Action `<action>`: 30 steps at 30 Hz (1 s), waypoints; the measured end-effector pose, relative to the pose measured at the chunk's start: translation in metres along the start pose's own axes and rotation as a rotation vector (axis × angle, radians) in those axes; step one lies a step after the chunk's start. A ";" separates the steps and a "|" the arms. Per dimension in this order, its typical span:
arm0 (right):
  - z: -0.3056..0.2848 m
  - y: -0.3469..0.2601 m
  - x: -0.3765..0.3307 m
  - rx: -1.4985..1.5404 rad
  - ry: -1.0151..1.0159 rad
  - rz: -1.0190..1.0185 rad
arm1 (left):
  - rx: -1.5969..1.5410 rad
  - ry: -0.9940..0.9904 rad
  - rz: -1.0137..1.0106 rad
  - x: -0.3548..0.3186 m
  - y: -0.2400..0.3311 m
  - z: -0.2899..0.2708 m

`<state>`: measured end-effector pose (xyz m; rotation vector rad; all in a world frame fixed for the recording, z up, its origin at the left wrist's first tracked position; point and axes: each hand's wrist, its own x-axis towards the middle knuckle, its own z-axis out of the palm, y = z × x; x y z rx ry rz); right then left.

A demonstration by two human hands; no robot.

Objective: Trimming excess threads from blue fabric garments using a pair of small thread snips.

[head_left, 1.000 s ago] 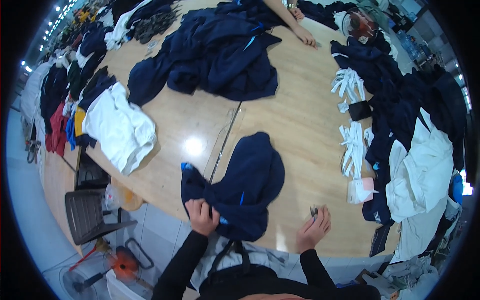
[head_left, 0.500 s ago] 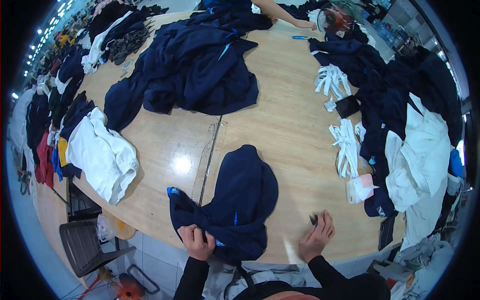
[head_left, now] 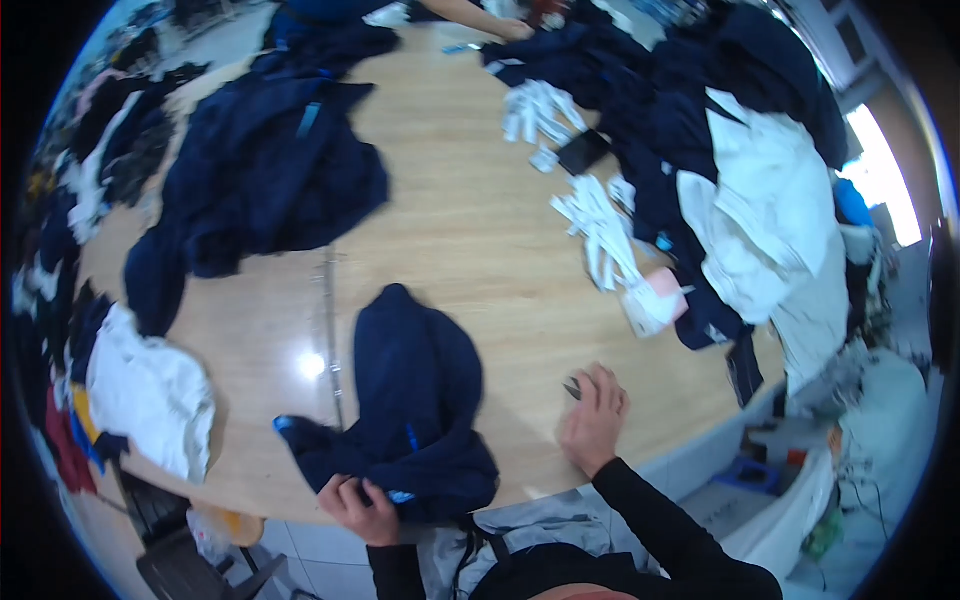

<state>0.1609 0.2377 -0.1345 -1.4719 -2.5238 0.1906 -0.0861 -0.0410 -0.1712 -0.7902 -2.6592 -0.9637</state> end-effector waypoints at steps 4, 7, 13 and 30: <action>-0.002 0.008 0.003 -0.023 -0.009 -0.025 | -0.029 0.018 0.051 -0.001 -0.003 0.002; -0.002 0.011 0.002 -0.045 -0.041 0.006 | -0.041 0.061 0.158 -0.007 -0.013 0.009; -0.002 0.005 0.008 -0.062 -0.001 -0.006 | -0.045 0.052 0.182 0.014 0.010 -0.003; 0.013 0.004 -0.004 -0.020 -0.012 -0.173 | -0.060 0.210 0.166 0.016 0.000 -0.011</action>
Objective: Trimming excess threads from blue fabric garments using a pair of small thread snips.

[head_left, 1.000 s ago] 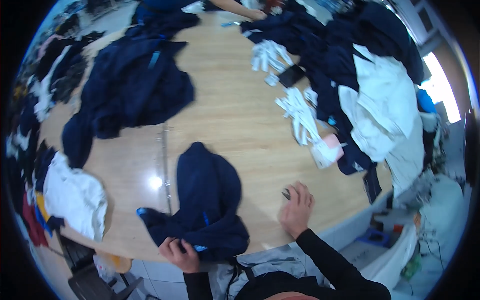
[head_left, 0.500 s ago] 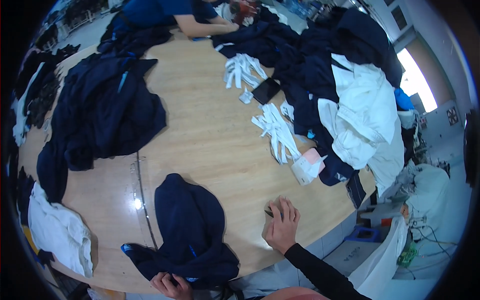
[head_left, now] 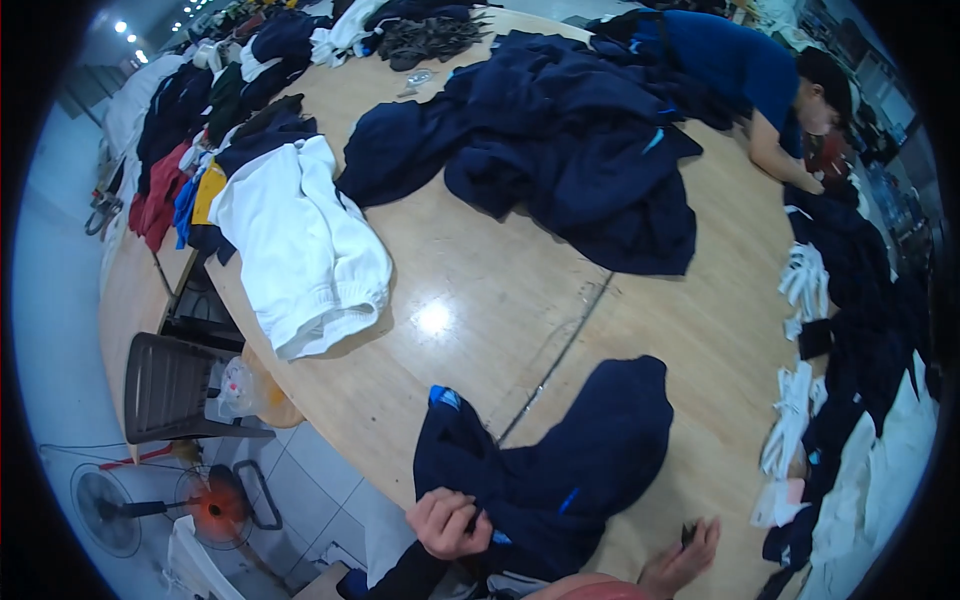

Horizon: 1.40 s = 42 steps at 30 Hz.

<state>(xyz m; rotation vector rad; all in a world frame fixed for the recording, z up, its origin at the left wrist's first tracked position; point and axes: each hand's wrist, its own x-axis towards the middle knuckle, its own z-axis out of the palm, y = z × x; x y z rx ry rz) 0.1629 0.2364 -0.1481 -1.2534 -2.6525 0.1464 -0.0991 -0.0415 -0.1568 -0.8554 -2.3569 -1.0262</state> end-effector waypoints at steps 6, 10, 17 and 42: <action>0.002 -0.001 0.004 -0.036 0.173 -0.066 | 0.033 -0.029 -0.044 -0.008 0.001 0.004; -0.009 -0.010 0.007 -0.059 0.170 -0.046 | 0.065 -0.146 -0.104 -0.006 0.008 0.001; -0.014 -0.009 0.011 -0.042 0.216 -0.061 | 0.194 -0.485 -0.182 0.032 0.019 -0.003; -0.030 -0.019 0.004 -0.088 0.320 -0.126 | 0.179 -0.400 -0.134 0.021 0.022 -0.020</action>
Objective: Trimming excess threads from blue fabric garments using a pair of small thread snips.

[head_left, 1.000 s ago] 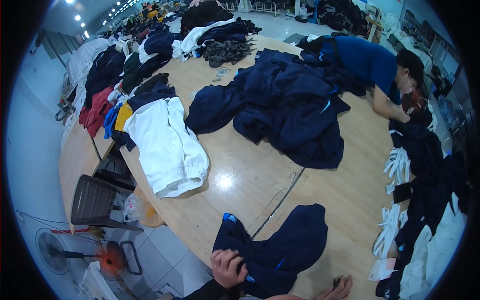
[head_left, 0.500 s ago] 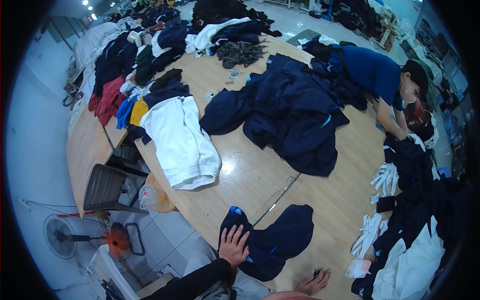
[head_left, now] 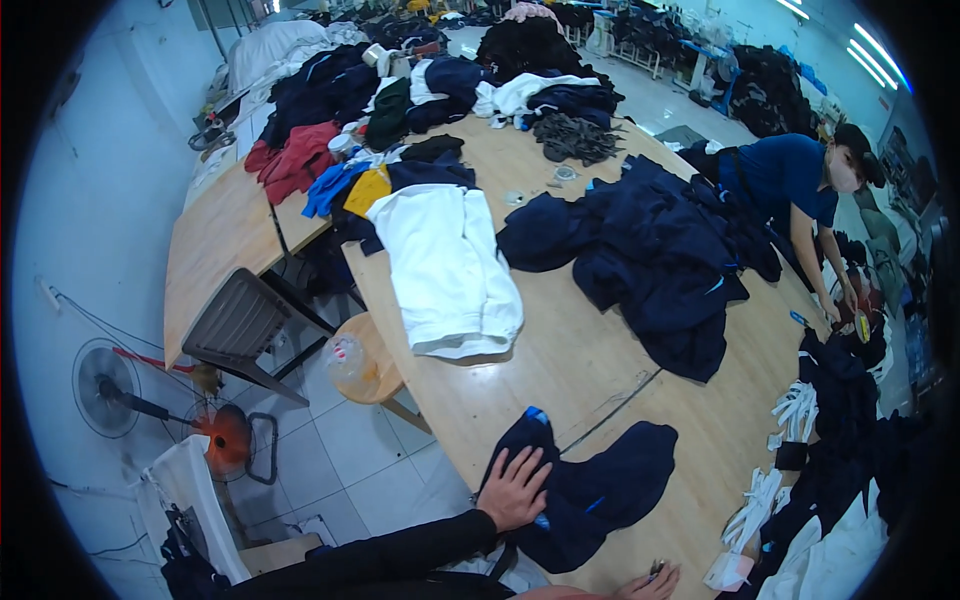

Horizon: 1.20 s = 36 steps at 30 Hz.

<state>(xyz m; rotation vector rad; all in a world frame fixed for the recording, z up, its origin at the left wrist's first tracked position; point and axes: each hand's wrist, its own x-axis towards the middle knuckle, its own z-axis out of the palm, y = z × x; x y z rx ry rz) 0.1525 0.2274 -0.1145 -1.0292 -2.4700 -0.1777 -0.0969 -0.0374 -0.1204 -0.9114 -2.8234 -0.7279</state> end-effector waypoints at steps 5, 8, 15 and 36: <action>-0.011 -0.006 -0.018 0.107 -0.074 -0.026 | -0.400 0.038 0.088 -0.022 -0.027 -0.011; 0.030 0.034 -0.053 0.125 0.002 0.114 | -0.591 0.315 -0.023 -0.032 -0.049 -0.021; 0.028 0.017 -0.085 -0.330 0.058 0.804 | -0.185 0.292 0.084 -0.029 -0.128 -0.079; 0.031 0.054 -0.126 -0.233 0.062 0.961 | 0.103 -0.505 0.799 0.098 -0.190 -0.066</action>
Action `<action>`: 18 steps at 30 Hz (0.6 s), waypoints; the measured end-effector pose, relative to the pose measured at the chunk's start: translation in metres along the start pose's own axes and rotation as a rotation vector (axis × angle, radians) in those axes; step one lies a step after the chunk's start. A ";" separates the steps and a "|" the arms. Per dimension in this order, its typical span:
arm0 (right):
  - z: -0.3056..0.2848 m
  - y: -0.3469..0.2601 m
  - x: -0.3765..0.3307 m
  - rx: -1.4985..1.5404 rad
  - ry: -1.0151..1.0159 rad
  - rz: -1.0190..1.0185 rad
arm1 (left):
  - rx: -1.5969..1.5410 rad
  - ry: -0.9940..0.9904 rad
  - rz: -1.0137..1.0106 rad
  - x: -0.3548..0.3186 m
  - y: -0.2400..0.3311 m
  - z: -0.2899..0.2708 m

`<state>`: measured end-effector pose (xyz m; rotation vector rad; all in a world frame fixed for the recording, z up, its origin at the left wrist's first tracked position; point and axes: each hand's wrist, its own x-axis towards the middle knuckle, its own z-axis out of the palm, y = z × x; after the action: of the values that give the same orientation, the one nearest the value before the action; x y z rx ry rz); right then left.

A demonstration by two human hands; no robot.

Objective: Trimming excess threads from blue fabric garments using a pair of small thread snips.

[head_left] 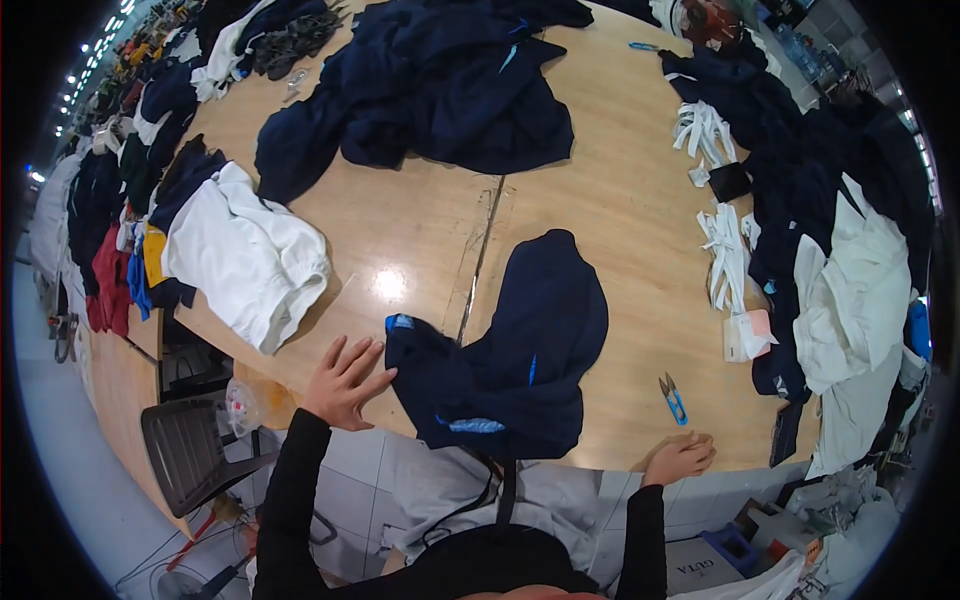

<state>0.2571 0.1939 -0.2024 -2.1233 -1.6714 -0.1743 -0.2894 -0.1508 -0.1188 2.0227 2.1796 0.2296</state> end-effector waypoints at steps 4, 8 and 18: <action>-0.002 0.011 0.002 -0.035 -0.012 0.009 | -0.020 0.017 -0.008 0.000 -0.003 0.012; -0.001 0.007 0.001 -0.032 -0.042 0.016 | -0.030 0.018 -0.052 0.000 0.002 0.008; 0.007 0.012 0.002 -0.062 -0.009 -0.010 | -0.019 -0.049 -0.062 -0.006 0.007 -0.007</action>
<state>0.2680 0.1965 -0.2108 -2.1636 -1.7031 -0.2227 -0.2835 -0.1561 -0.1107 1.9270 2.1978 0.1900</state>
